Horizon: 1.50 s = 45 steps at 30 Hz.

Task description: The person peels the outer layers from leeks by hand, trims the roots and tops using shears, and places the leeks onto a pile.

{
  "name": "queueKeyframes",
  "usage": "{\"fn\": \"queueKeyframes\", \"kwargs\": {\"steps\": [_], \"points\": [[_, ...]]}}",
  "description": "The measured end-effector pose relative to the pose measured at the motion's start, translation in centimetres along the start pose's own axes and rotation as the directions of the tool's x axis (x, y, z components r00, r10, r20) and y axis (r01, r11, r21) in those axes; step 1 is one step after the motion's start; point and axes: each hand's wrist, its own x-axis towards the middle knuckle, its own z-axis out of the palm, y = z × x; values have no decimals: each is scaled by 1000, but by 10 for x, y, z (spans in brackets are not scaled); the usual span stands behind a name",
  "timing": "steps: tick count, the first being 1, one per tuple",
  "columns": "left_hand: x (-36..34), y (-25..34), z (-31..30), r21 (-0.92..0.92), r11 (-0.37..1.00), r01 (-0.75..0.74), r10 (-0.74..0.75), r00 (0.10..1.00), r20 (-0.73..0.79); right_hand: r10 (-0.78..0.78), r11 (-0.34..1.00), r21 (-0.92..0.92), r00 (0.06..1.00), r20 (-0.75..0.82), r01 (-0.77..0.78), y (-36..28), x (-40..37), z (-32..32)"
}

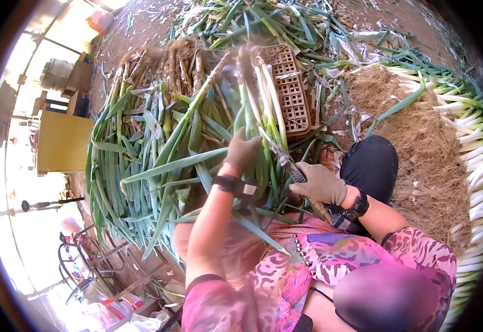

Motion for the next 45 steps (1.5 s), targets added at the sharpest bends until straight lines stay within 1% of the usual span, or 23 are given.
{"fn": "queueKeyframes", "kwargs": {"steps": [1, 4, 7, 8, 11, 12, 15, 16, 18, 23, 24, 25, 27, 28, 30, 31, 32, 33, 35, 38, 42, 43, 45], "points": [[1, -11, 3, 0, 997, -72, 72, 997, -40, 30, 999, 12, 1000, 4, -30, -2, -3, -4], [-1, -21, 3, -92, 994, 51, -50, 999, 22, -22, 996, -87, 1000, -9, 21, -10, -15, -8], [-13, -17, 12, -223, 969, 107, -96, 994, 60, -35, 990, -141, 999, -26, 31, -1, -7, -4], [-16, -16, 15, -196, 977, 84, -79, 996, 34, -39, 988, -153, 999, -30, 34, 3, 0, -3], [-22, -16, 20, -187, 978, 94, -95, 996, 4, 19, 983, -184, 1000, -17, -22, 0, 22, -4], [-21, -15, 18, -176, 978, 112, -109, 994, 23, 21, 983, -181, 999, -25, -25, 0, 25, -3], [-22, -16, 17, -195, 980, 33, -32, 999, 4, 5, 983, -186, 1000, -10, -7, -4, 6, -1], [-20, -24, 17, -134, 991, -14, 10, 999, -33, 35, 983, -180, 999, 12, -32, -8, 1, -1], [-14, -36, 18, -2, 995, -103, 103, 990, -98, 16, 982, -190, 1000, 7, -14, -3, 4, 2], [-16, -40, 26, 193, 981, -14, 47, 985, -163, 9, 974, -227, 998, -60, -22, 12, 60, 2], [-18, -39, 27, 220, 976, -5, 44, 984, -171, 40, 973, -226, 998, -37, -48, 6, 76, -4], [-22, -32, 29, 180, 984, 10, 15, 990, -139, 73, 972, -225, 997, -14, -74, -1, 93, -12], [-33, -14, 33, 102, 994, 47, -40, 997, -70, 198, 966, -166, 980, -18, -198, -16, 123, -27], [-34, -18, 39, -38, 999, 5, -7, 999, -41, 109, 970, -198, 982, -154, -139, -4, 140, -22], [-37, -25, 45, -95, 995, 31, -32, 999, -7, 80, 972, -205, 980, -180, -117, 15, 152, -17], [-40, -22, 48, -124, 991, 45, -43, 999, 12, 66, 972, -209, 979, -194, -107, -1, 148, -22], [-43, -21, 52, -241, 968, 70, -65, 997, 31, 192, 963, -181, 980, -50, -198, -11, 133, -31], [-44, -21, 51, -321, 940, 115, -98, 993, 69, 150, 974, -176, 988, 21, -144, -19, 115, -35], [-43, -22, 49, -472, 857, 208, -151, 976, 154, 57, 975, -213, 998, -4, -57, -12, 85, -26], [-39, -37, 56, -467, 870, 157, -104, 985, 137, 145, 943, -302, 989, 1, -137, 6, 66, -18], [-37, -59, 70, -433, 892, 134, -95, 989, 111, 22, 951, -306, 997, -68, -42, 16, 103, -20], [-40, -56, 72, -409, 905, 120, -90, 992, 92, 43, 944, -321, 994, -97, -73, 7, 117, -24], [-44, -53, 75, -362, 928, 94, -79, 995, 55, 141, 948, -288, 990, 2, -134, -12, 150, -43]]}}
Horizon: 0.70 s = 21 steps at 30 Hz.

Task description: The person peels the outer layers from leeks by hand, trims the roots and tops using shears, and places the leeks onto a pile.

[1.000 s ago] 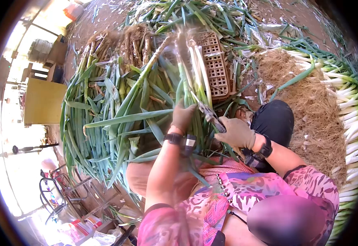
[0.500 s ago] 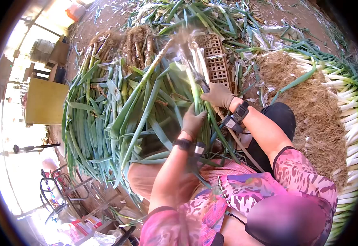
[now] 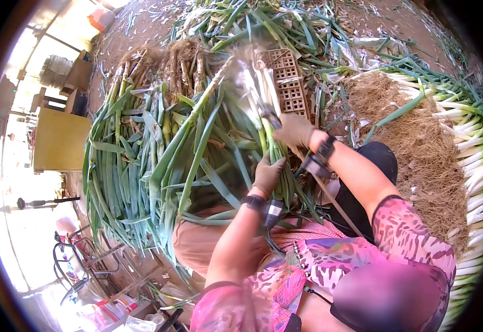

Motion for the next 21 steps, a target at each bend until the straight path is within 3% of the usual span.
{"fn": "queueKeyframes", "kwargs": {"steps": [5, 9, 10, 13, 16, 19, 21], "points": [[4, -11, 0, 16, 1000, 14, -14, 1000, -6, 35, 997, -65, 992, -121, -43, 3, 70, -12], [-6, -4, 12, 110, 994, 15, -13, 1000, -18, -56, 993, -106, 997, -49, 50, -7, 51, -23], [-5, -3, 12, 46, 998, 39, -39, 999, 2, 7, 991, -133, 1000, 25, -3, -13, 42, -24], [-11, 4, 11, -155, 980, 128, -118, 991, 71, 37, 995, -95, 998, -57, -42, 5, 36, -8], [-14, 6, 13, -22, 996, 81, -79, 994, 70, 69, 991, -111, 997, -42, -73, 12, 35, -2], [-24, 23, 7, -163, 971, 178, -154, 977, 147, 79, 990, -113, 996, -38, -83, 10, 42, 0], [-31, 32, 3, -458, 853, 250, -214, 968, 128, 95, 990, -95, 994, -51, -100, 9, 48, -3]]}}
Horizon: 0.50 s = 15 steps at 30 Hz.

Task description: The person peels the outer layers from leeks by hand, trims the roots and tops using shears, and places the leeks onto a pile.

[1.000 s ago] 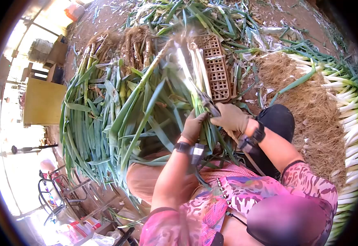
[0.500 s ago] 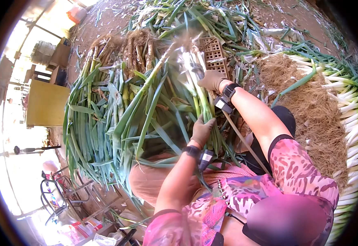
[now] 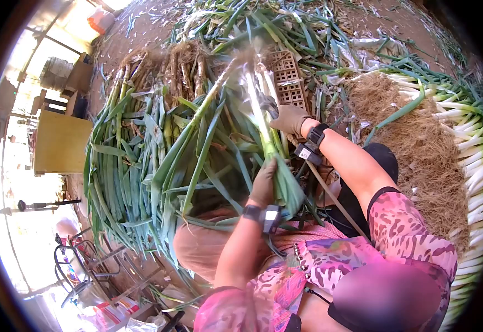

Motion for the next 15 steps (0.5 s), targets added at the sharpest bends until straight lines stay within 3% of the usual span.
{"fn": "queueKeyframes", "kwargs": {"steps": [1, 2, 3, 8, 12, 15], "points": [[-6, 2, -3, -162, 986, 27, -30, 999, -17, 11, 1000, 9, 1000, -4, -11, 1, 3, 0], [-15, 8, -11, -59, 997, 51, -50, 999, 18, 9, 1000, 14, 1000, 9, -9, 1, 6, 1], [-15, 6, -15, -63, 998, -25, 23, 999, -36, -3, 1000, 3, 1000, 7, 3, -2, 6, 0], [-10, -2, -28, -117, 993, 23, -26, 999, -26, -5, 999, -36, 1000, 9, 6, -15, 21, -1], [-7, -5, -26, -45, 997, 61, -62, 998, -30, -32, 995, -91, 999, -6, 31, -18, 31, -4], [4, -11, -33, 98, 994, 38, -44, 997, 58, -45, 984, -169, 999, 29, 50, -21, 30, -4]]}}
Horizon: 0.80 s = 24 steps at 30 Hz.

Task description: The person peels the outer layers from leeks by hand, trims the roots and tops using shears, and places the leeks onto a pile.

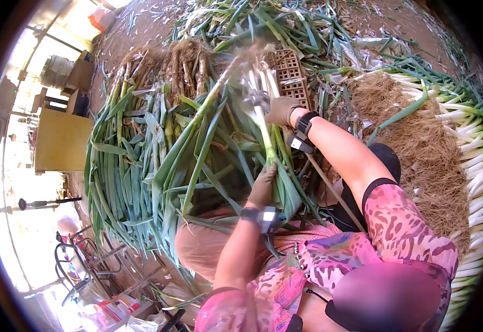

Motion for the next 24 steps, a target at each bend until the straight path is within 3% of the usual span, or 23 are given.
{"fn": "queueKeyframes", "kwargs": {"steps": [4, 6, 8, 9, 10, 11, 12, 13, 14, 15, 16, 17, 20, 24], "points": [[25, -27, 5, 286, 937, -198, 233, 968, -94, -37, 998, -57, 998, 47, 40, -7, -27, -4], [33, -21, 12, 592, 780, -201, 300, 951, -72, -73, 993, -94, 996, 51, 78, -5, -47, -8], [25, 10, 43, 797, 585, -148, 280, 960, -27, 34, 999, -37, 999, -2, -34, 18, -36, 4], [28, 20, 47, 925, 370, -81, 334, 941, -51, 33, 998, -44, 997, -69, -37, 23, -37, 6], [34, 33, 40, 925, 373, -73, 330, 942, -58, 51, 998, -25, 996, -73, -53, 26, -38, 9], [21, 67, 45, 980, 173, -99, 471, 882, 6, 68, 998, -6, 995, -77, -68, 29, -38, 11], [2, 106, 54, 991, 126, -56, 587, 809, -29, 83, 996, 12, 993, -81, -83, 31, -39, 13], [-8, 136, 44, 993, -116, 17, 760, 645, 78, 103, 993, 66, 994, -37, -100, 29, -47, 10], [-18, 164, 28, 952, -242, 189, 836, 538, 106, 89, 994, 60, 996, -20, -87, 26, -56, 10], [-31, 191, 18, 801, -311, 512, 836, 548, -25, 74, 995, 74, 997, -9, -73, 27, -63, 15], [-40, 212, -2, 702, -320, 637, 791, 588, -172, 58, 994, 87, 998, 2, -58, 29, -71, 21], [-44, 221, -24, 685, -217, 696, 716, 590, -373, 31, 992, 118, 999, 34, -35, 30, -83, 24], [-44, 224, -58, 646, -409, 644, 627, 713, -314, 85, 980, 180, 996, 1, -84, 37, -100, 43], [-26, 227, -40, 802, -357, 480, 404, 853, -331, 78, 959, 270, 997, 29, -83, 42, -110, 55]]}}
